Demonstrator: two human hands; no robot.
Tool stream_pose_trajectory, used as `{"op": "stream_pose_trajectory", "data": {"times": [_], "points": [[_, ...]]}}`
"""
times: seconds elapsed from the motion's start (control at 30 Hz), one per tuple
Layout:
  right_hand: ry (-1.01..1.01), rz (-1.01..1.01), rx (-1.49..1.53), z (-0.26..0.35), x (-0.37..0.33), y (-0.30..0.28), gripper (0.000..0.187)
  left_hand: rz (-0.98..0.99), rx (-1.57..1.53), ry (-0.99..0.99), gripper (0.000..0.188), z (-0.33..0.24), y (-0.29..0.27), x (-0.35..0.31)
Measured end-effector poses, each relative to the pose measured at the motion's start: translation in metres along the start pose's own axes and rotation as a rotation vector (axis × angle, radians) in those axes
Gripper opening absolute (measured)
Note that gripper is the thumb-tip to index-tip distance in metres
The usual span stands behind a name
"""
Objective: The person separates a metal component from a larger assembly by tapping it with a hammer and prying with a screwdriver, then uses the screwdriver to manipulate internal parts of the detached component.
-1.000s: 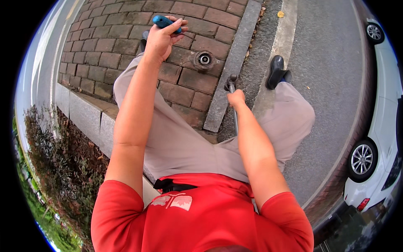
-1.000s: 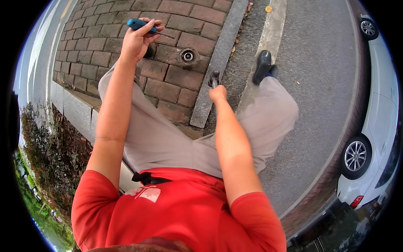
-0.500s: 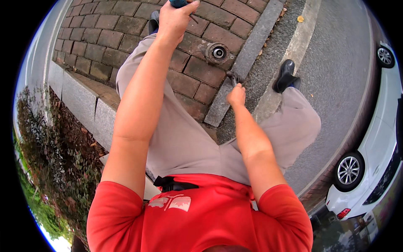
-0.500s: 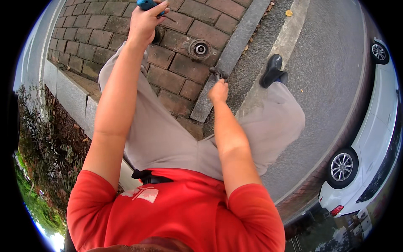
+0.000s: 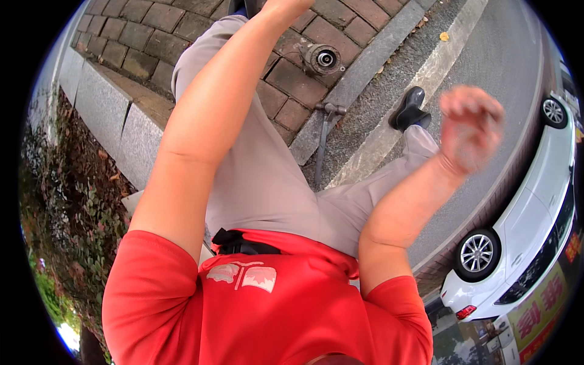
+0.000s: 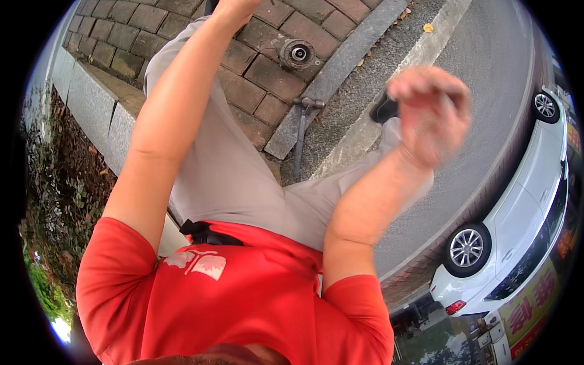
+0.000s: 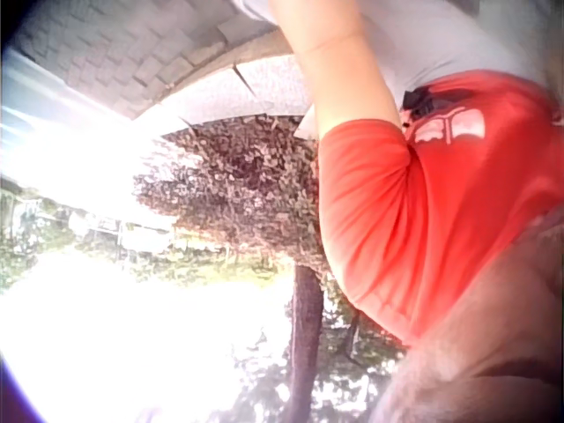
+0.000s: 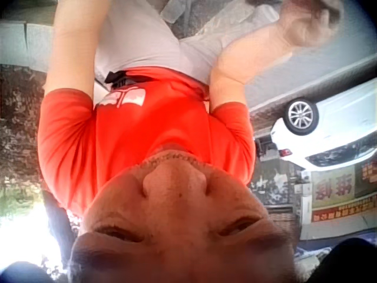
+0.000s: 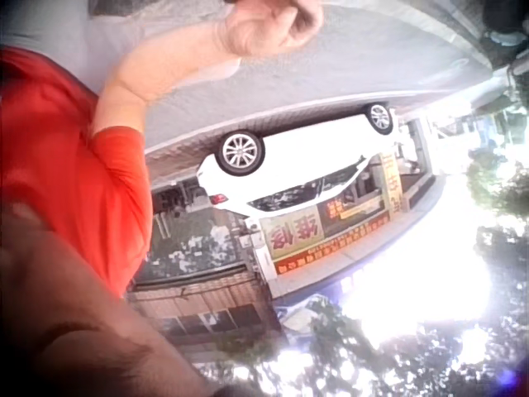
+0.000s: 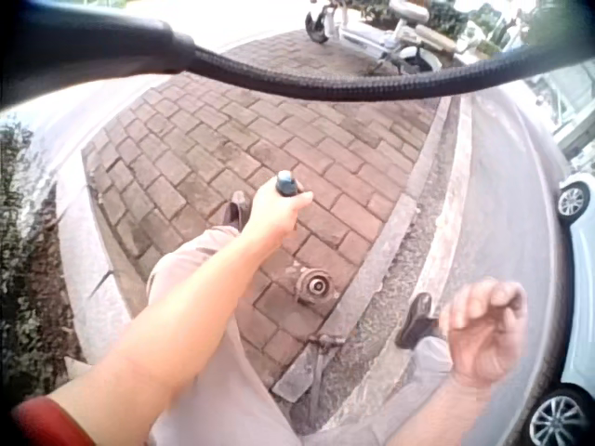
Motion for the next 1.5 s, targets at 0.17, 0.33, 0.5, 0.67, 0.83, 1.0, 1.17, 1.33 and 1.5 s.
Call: {"op": "stream_pose_trajectory", "data": {"times": [0.17, 0.33, 0.5, 0.67, 0.83, 1.0, 1.17, 1.33, 1.5], "points": [[-0.061, 0.933, 0.071, 0.179, -0.127, 0.162, 0.018, -0.089, 0.283, 0.325, 0.019, -0.011, -0.006, -0.002], [-0.088, 1.140, -0.208, 0.144, -0.173, 0.238, 0.020, -0.073, 0.337, 0.343, 0.027, -0.003, -0.009, -0.003], [-0.104, 1.154, -0.271, 0.136, -0.184, 0.249, 0.022, -0.057, 0.339, 0.319, 0.029, 0.007, -0.016, -0.009], [-0.095, 1.145, -0.282, 0.135, -0.184, 0.251, 0.024, -0.060, 0.335, 0.372, 0.027, -0.005, -0.017, -0.010], [-0.088, 1.126, -0.284, 0.134, -0.177, 0.252, 0.026, -0.045, 0.321, 0.400, 0.026, -0.008, -0.012, -0.009], [-0.073, 1.101, -0.236, 0.143, -0.165, 0.248, 0.029, -0.021, 0.364, 0.435, 0.025, -0.011, -0.010, -0.008], [-0.058, 0.789, 0.017, 0.188, -0.113, 0.202, 0.031, 0.226, 0.517, 0.267, 0.027, -0.013, 0.018, -0.043], [0.247, -0.400, -0.881, -0.017, -0.078, -0.033, 0.033, 0.841, 1.104, 0.733, 0.027, 0.040, 0.065, -0.151], [0.883, -0.383, -0.743, -0.205, -0.169, -0.105, 0.035, 1.322, 1.342, 0.724, 0.017, 0.126, 0.057, -0.242]]}}
Point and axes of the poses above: each hand's wrist, its own x-axis towards the middle knuckle, its own y-axis out of the palm, z = x × y, the point moved 10 cm from there along x, towards the middle knuckle, and after that the axes turned 13 degrees about -z, right-handed, at the moved point
